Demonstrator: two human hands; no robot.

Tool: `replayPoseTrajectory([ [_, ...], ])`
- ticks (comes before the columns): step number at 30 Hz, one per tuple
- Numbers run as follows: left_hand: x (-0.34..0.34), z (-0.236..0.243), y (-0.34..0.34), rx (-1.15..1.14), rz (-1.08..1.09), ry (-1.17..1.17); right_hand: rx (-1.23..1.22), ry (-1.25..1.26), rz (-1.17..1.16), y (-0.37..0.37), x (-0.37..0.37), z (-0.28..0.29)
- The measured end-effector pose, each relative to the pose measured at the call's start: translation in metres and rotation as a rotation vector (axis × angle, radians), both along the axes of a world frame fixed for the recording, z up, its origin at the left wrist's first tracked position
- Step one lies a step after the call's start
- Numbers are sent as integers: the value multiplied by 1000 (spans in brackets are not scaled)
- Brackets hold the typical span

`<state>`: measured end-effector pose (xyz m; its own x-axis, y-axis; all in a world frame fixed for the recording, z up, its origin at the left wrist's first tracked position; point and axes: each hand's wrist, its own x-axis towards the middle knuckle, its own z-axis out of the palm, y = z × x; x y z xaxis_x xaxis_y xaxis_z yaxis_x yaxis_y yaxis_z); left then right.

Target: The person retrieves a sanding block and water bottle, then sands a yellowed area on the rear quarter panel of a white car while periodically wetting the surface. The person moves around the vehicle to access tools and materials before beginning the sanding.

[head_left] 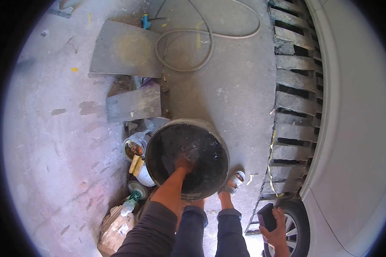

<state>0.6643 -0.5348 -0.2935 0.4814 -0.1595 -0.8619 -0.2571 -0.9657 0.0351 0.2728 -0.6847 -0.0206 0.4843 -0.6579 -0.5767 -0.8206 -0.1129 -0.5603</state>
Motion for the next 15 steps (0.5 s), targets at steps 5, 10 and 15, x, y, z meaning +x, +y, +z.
replayPoseTrajectory([
  [5,-1,22,-12,-62,139,-40,4,33,23,2,-5,0],
  [10,-4,7,26,-417,134,-200,15,-50,31,4,11,7],
  [15,-7,99,-14,-724,256,-87,-5,-103,101,0,31,22],
])
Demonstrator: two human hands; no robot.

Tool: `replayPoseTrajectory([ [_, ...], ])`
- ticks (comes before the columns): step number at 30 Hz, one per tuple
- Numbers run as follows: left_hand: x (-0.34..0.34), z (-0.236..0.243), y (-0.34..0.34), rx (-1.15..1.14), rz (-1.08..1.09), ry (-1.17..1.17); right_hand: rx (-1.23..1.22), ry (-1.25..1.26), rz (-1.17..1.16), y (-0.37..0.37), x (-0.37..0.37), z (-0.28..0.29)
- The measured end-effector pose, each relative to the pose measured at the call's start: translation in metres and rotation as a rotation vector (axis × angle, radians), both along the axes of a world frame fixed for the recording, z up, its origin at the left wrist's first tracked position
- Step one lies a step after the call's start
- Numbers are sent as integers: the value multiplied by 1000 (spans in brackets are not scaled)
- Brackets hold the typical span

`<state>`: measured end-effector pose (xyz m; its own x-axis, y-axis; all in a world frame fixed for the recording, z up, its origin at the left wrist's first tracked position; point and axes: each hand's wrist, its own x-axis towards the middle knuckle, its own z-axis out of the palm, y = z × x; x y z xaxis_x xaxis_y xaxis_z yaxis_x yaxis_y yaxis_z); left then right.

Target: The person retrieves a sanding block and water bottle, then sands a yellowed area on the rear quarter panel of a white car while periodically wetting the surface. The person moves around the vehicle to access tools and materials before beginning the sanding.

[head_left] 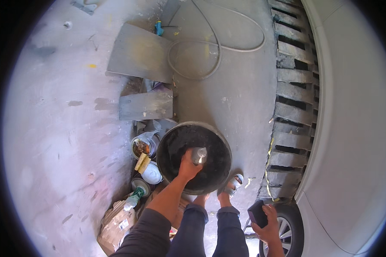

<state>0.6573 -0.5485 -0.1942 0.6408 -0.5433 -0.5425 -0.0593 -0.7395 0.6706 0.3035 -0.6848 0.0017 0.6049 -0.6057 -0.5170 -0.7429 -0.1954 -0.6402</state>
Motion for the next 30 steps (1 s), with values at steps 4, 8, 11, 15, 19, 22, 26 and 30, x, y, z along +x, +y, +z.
replayPoseTrajectory([
  [4,-2,48,4,-134,-75,-143,-23,-114,136,-4,44,31],
  [8,-8,107,-5,-264,-112,-76,-36,-225,301,-2,98,79],
  [11,-18,141,4,-339,-156,-79,-71,-337,434,8,137,112],
  [15,-25,192,10,-439,-235,-83,-160,-401,596,18,177,167],
  [19,-32,225,33,-589,-242,-87,-231,-434,740,30,195,209],
  [22,-36,240,53,-644,-262,-67,-237,-412,823,40,199,229],
  [26,-35,273,50,-630,-304,-71,-344,-398,934,40,197,263],
  [30,-23,301,58,-594,-403,-164,-349,-335,1161,35,203,293],
])
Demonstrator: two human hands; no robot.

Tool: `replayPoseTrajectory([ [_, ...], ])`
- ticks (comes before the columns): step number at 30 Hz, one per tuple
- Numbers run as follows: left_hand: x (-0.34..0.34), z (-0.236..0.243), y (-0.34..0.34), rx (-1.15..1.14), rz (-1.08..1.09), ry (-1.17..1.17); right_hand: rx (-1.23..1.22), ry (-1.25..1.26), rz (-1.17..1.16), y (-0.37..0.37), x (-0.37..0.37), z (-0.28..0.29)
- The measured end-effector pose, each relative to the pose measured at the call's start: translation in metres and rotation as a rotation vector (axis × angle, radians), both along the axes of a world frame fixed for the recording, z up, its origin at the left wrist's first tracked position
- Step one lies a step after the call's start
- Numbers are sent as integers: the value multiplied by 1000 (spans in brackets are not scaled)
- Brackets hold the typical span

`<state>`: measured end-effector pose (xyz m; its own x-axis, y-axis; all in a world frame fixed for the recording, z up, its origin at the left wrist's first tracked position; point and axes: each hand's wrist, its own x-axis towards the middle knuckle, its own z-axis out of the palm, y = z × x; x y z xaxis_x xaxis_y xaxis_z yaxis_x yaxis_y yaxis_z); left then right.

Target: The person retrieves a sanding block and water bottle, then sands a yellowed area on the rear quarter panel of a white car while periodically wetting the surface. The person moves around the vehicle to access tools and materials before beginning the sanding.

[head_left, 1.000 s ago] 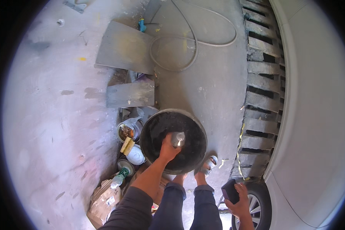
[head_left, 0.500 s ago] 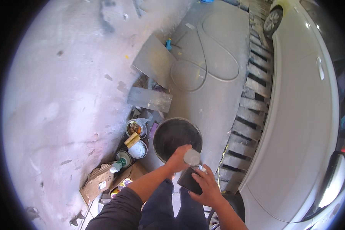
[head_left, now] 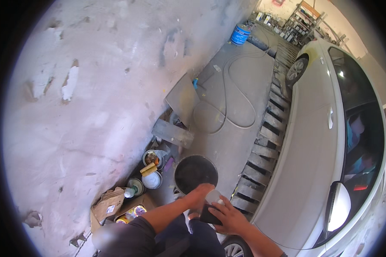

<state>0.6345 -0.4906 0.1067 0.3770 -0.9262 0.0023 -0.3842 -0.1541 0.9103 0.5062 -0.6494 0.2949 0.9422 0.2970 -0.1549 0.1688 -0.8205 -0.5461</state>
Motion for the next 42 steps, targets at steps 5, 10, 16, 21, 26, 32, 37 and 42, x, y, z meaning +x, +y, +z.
replayPoseTrajectory([
  [5,12,31,-2,-19,-140,-132,-150,-6,314,-11,9,34],
  [10,7,55,-1,-10,-104,-62,-123,-63,348,-17,13,51],
  [16,-4,59,-3,-42,100,-267,63,-77,-290,-1,5,39],
  [21,-7,65,-12,98,96,-372,394,135,-1069,41,13,37],
  [26,2,63,-11,4,67,-260,534,306,-984,31,20,64],
  [32,24,66,-23,-62,-100,-149,-32,88,-103,-10,3,78],
  [37,8,81,-54,-85,40,-335,-7,-1,-262,-41,-10,71],
  [42,-5,86,-98,-50,159,-498,298,138,-817,-59,-1,77],
])
